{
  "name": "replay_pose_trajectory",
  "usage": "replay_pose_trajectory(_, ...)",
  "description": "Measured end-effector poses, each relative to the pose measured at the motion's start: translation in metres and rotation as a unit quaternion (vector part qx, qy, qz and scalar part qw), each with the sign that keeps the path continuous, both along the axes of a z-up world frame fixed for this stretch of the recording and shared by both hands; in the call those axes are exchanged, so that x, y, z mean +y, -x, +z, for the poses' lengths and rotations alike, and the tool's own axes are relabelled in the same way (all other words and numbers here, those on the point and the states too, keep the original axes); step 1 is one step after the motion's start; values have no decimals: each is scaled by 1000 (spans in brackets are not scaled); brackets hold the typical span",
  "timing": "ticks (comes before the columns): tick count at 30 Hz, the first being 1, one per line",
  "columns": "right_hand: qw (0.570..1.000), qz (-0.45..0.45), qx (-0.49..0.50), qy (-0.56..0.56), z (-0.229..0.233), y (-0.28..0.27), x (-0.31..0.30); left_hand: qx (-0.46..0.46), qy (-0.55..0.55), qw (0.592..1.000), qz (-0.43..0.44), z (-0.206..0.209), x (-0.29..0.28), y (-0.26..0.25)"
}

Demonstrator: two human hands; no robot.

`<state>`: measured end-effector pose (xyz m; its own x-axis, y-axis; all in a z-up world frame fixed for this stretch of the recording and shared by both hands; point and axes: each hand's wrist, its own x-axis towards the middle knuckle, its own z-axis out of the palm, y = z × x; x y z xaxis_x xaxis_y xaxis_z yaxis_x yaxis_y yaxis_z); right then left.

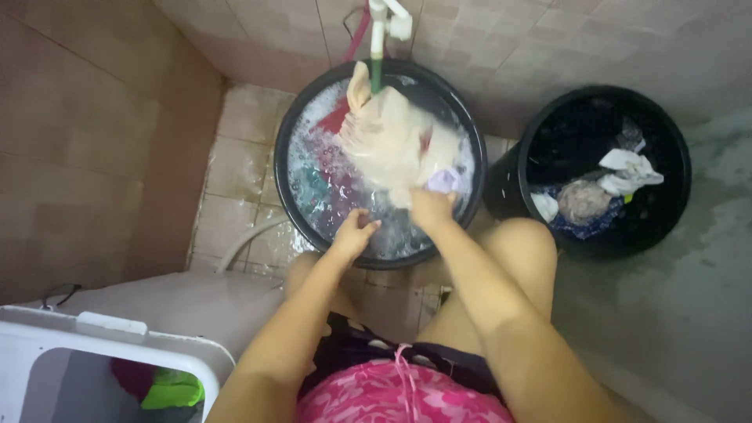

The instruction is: Washing and rinsing clothes by hand in buckets and a small washing machine.

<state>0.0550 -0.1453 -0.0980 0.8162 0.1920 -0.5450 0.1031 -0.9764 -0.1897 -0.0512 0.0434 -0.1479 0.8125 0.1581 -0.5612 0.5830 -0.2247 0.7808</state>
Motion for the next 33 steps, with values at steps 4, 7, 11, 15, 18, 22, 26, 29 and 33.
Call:
replay_pose_trajectory(4, 984, -85, -67, -144, 68, -47, -9, -38, -25, 999, 1, 24, 4, -21)
replay_pose_trajectory(7, 852, -317, 39, -415, 174, -68, -6, -90, -102, 991, -2, 78, -3, -44)
replay_pose_trajectory(11, 680, -169, -57, -711, 254, -75, -17, -107, -121, 987, 8, 132, -17, -74)
replay_pose_trajectory(15, 522, -166, -40, -836, 318, -47, -22, -108, 228, 952, 174, 116, -21, -104)
replay_pose_trajectory(18, 437, -208, 82, -871, 310, -8, -2, -11, 521, 792, 319, 128, -35, -115)
replay_pose_trajectory(22, 548, -253, 102, -791, 230, 28, 44, -26, 601, 740, 299, 116, -43, -94)
replay_pose_trajectory(26, 783, 119, -442, -421, 134, 24, 61, -173, 721, 655, 148, 93, -44, -76)
replay_pose_trajectory(29, 803, -71, -309, -505, 25, -13, 43, -129, 624, 744, 201, 85, -33, -87)
replay_pose_trajectory(33, 857, -237, -288, -355, -35, -86, -29, -86, 286, 938, 177, -2, 0, -75)
